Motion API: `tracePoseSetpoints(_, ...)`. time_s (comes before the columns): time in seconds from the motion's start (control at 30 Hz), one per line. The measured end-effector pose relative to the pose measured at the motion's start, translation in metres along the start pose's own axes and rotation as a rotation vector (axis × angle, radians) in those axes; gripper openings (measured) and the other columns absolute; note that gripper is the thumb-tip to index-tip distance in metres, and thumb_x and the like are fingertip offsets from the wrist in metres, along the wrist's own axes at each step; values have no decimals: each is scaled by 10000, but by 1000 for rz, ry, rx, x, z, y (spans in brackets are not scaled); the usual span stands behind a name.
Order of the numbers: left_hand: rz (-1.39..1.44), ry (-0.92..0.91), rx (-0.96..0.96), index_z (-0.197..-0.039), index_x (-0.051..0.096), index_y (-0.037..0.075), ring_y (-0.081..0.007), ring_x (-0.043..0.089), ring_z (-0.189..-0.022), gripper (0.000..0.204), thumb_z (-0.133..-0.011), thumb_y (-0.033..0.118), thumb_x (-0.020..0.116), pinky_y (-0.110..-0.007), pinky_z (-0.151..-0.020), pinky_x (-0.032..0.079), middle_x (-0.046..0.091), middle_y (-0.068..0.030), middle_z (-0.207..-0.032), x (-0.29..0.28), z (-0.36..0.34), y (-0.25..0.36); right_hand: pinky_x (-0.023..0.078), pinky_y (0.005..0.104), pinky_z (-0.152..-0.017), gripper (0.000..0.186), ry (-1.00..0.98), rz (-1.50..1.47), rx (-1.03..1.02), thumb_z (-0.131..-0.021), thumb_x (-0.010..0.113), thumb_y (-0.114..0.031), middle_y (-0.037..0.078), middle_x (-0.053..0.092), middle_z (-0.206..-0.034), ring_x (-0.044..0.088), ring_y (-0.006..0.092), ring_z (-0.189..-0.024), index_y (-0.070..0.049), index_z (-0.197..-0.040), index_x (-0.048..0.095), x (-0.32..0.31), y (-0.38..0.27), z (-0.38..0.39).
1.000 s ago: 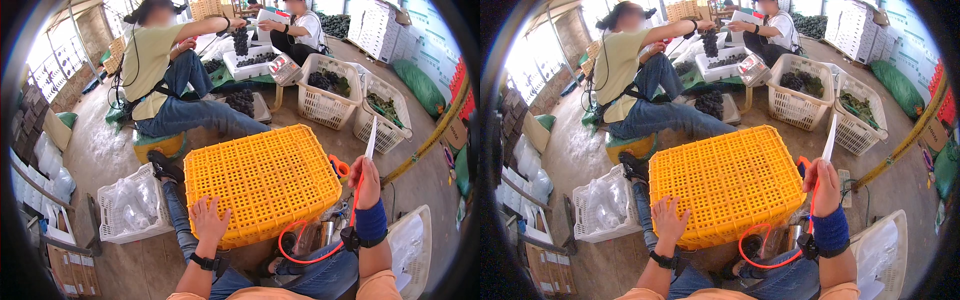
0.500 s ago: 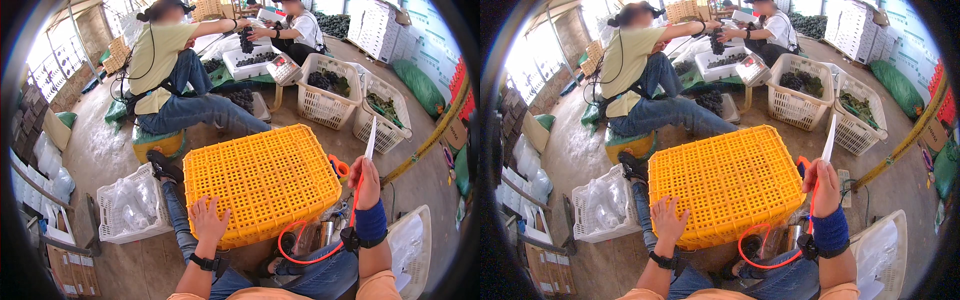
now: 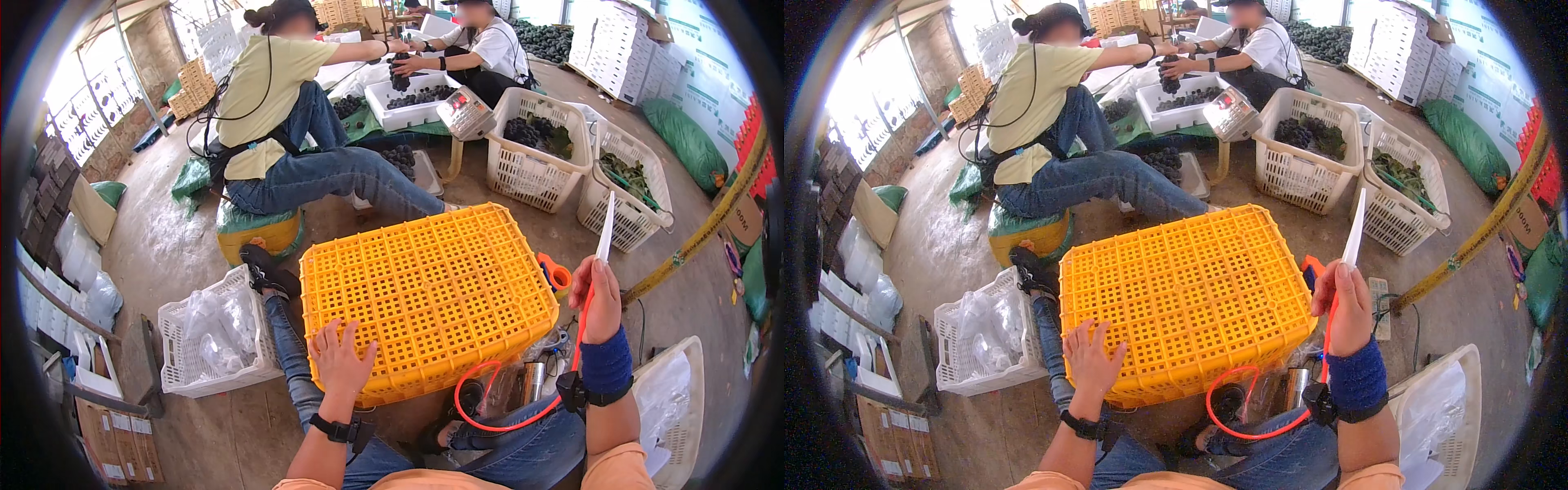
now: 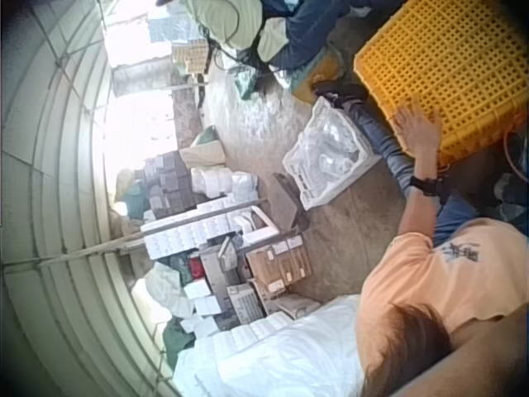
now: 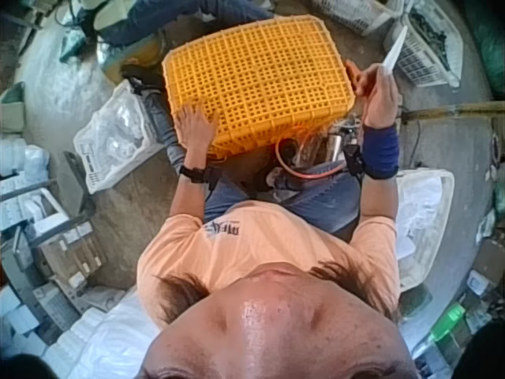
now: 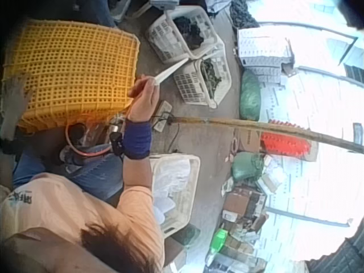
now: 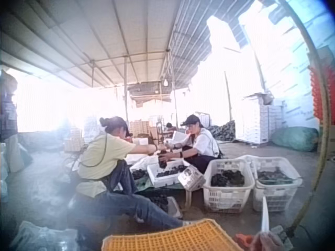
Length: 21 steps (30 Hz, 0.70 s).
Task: The person picks up a plastic bag, places it on a yellow crate, and uses a handheld sealing device to seal the bag. The person then places the sealed bag into a white basket. Coworkers nearby sort and weigh grapes.
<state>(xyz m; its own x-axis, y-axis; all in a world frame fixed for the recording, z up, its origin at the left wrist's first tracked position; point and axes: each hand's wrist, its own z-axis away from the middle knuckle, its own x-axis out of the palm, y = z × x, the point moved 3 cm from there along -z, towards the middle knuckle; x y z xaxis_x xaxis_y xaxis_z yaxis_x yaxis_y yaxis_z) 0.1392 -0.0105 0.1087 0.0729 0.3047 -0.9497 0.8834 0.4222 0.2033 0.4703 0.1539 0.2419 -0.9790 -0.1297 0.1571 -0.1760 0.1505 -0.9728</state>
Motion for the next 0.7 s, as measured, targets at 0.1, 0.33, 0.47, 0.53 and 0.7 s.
tracePoseSetpoints(0.1, 8, -7, -5, -1203, 529, 153, -296, 338, -1223, 509, -789, 438, 607, -526, -1053, 173, 430, -103, -1267, -1, 0, 0, 375, 211, -472, 318, -4, 4, -2, -980, 385, -335, 12, 495, -662, 474, 92, -514, -62, -865, 500, 1, 0, 0)
tracePoseSetpoints(0.33, 12, -1, -9, -1194, 542, 146, -298, 340, -1222, 509, -784, 441, 610, -528, -1053, 171, 433, -105, -1268, -1, 0, 0, 371, 210, -471, 319, 1, 7, 6, -980, 387, -336, 11, 496, -662, 475, 92, -515, -62, -867, 505, 1, 0, 0)
tracePoseSetpoints(0.47, 24, 15, 8, -1184, 547, 134, -324, 348, -1203, 495, -778, 405, 624, -506, -1045, 193, 431, -114, -1253, -3, -1, 2, 370, 211, -474, 323, 5, 13, 6, -979, 387, -340, 10, 496, -662, 475, 94, -517, -64, -863, 507, 0, 0, 0)
tracePoseSetpoints(0.53, 21, -1, 0, -1194, 542, 144, -301, 341, -1221, 505, -788, 438, 605, -526, -1054, 171, 435, -105, -1264, -2, -1, 0, 369, 211, -476, 327, 6, 20, 8, -979, 386, -344, 10, 495, -661, 475, 94, -517, -65, -859, 507, 1, 0, 0)
tracePoseSetpoints(0.7, 0, -7, -2, -1202, 533, 146, -302, 339, -1222, 507, -792, 438, 600, -528, -1053, 175, 428, -105, -1272, -1, 0, 1, 368, 214, -479, 342, 0, 25, 8, -979, 380, -354, 8, 493, -659, 475, 93, -517, -64, -848, 506, 0, 0, 0)
